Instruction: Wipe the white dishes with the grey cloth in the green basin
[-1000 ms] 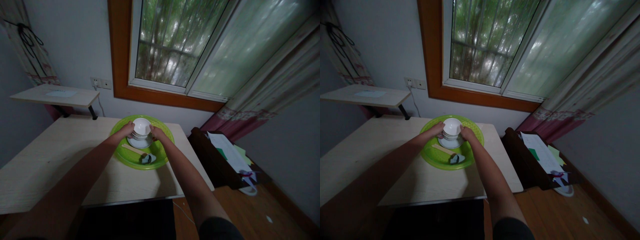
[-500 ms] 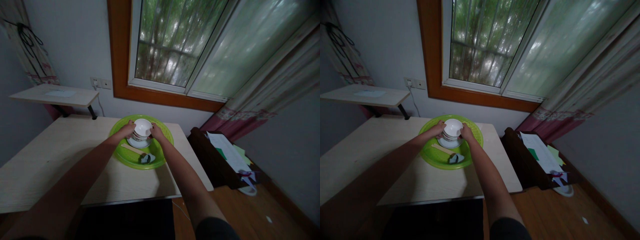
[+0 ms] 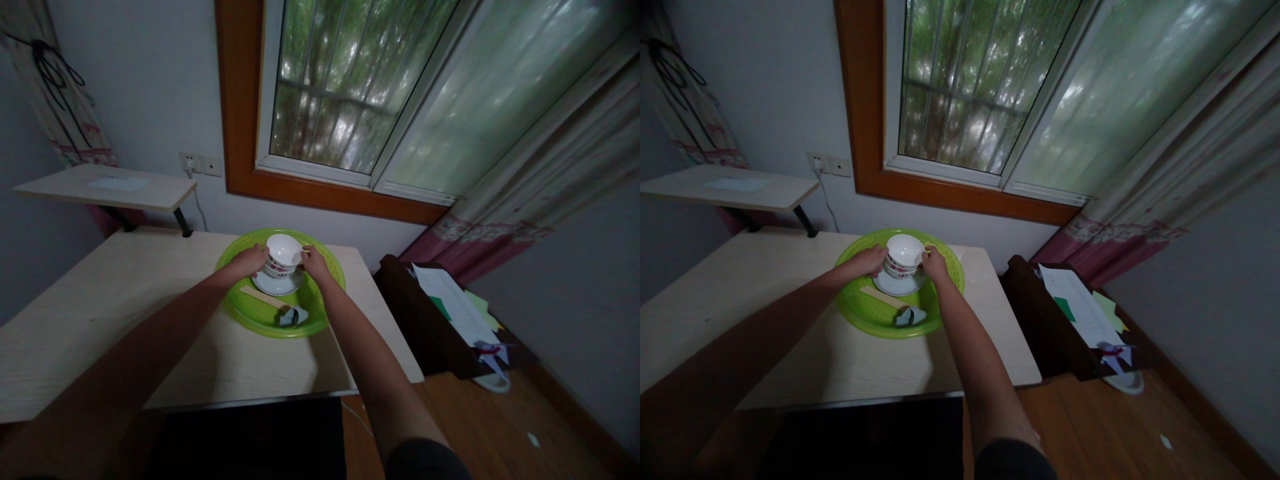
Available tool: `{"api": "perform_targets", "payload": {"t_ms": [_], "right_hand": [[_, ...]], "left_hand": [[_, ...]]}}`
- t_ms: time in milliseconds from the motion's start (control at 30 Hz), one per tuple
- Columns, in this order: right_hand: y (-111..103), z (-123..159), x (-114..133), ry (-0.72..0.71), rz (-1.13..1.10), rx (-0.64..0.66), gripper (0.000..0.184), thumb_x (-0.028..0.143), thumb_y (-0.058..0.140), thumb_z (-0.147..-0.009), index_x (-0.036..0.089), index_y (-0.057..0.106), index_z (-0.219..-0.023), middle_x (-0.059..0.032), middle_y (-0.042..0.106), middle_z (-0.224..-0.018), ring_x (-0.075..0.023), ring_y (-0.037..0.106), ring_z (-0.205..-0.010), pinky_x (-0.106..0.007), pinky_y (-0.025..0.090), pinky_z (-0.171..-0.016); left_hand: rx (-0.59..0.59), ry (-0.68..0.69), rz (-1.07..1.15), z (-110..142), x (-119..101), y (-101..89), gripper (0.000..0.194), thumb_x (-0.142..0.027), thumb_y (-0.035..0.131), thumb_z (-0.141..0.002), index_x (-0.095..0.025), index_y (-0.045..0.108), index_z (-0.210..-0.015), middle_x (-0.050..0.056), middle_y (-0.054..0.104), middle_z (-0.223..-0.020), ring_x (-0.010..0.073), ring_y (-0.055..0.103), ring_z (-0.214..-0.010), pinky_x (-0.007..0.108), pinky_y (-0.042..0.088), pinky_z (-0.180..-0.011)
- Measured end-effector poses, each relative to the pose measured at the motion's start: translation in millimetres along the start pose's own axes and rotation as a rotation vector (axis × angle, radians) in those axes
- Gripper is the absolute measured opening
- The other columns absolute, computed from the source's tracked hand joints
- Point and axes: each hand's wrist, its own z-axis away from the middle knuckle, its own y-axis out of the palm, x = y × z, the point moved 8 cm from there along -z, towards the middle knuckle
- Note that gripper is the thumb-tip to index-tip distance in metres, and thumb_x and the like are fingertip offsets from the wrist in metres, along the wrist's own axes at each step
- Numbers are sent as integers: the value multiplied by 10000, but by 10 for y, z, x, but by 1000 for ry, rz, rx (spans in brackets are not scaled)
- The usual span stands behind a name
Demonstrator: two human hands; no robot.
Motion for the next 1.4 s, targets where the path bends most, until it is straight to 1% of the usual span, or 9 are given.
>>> {"api": "perform_targets", "payload": {"t_ms": [133,300,500,867,967,1033,1200,1300,1400], "right_hand": [[-71,23,27,2,76,-48,277,352,453,-1011,193,631,-1152,-91,737,-1064,-206,708,-940,-308,540,-858],[-194,62,108,0,192,-132,324,369,392,-1032,161,630,-1105,-155,717,-1140,-231,668,-1036,-298,483,-887],[-216,114,171,-8,301,-131,292,341,422,-1023,177,654,-1090,-132,738,-1088,-231,672,-983,-293,446,-832],[-348,258,553,-181,361,-154,358,378,410,-1023,184,701,-948,-74,734,-911,-184,618,-800,-263,375,-706],[-318,425,848,-409,314,-33,378,406,427,-1028,183,701,-893,-45,719,-838,-159,589,-739,-251,369,-696],[-176,610,940,-512,289,197,368,423,474,-1015,184,709,-862,-32,718,-814,-147,583,-719,-237,373,-682],[206,1193,623,-464,388,785,273,482,716,-859,218,772,-899,-28,767,-841,-171,635,-691,-240,406,-637],[195,1301,406,-401,442,765,207,363,824,-743,258,794,-919,-36,787,-905,-208,684,-764,-248,428,-650],[36,1237,348,-374,432,614,101,225,747,-781,250,794,-868,-34,779,-835,-198,677,-747,-253,436,-678]], "left_hand": [[153,106,-245,98,53,84,577,-413,278,-1008,-50,717,-916,156,728,-785,197,670,-662,286,484,-693],[260,187,-455,297,111,276,298,-271,616,-820,-43,751,-955,193,749,-940,267,686,-859,322,500,-791],[426,302,-631,573,-36,449,324,-250,654,-782,-119,758,-1059,175,745,-1100,295,691,-966,341,519,-826],[441,296,-703,677,-33,471,436,-173,705,-716,-149,706,-1151,178,713,-1202,312,682,-1064,361,539,-873],[410,319,-637,674,-70,425,301,-129,662,-709,-153,757,-994,172,750,-1065,309,702,-969,369,542,-839],[358,345,-610,656,-97,354,216,-122,646,-713,-168,771,-884,157,759,-985,306,704,-935,370,536,-828],[267,296,-526,604,-26,92,151,-175,665,-727,-159,770,-835,132,750,-903,272,681,-864,343,500,-801],[237,312,-461,631,-8,-84,211,-237,590,-827,-144,764,-902,128,750,-960,244,663,-868,312,479,-796],[257,360,-367,703,-7,-225,289,-322,500,-909,-175,748,-921,113,746,-1036,235,664,-907,288,471,-788]]}}
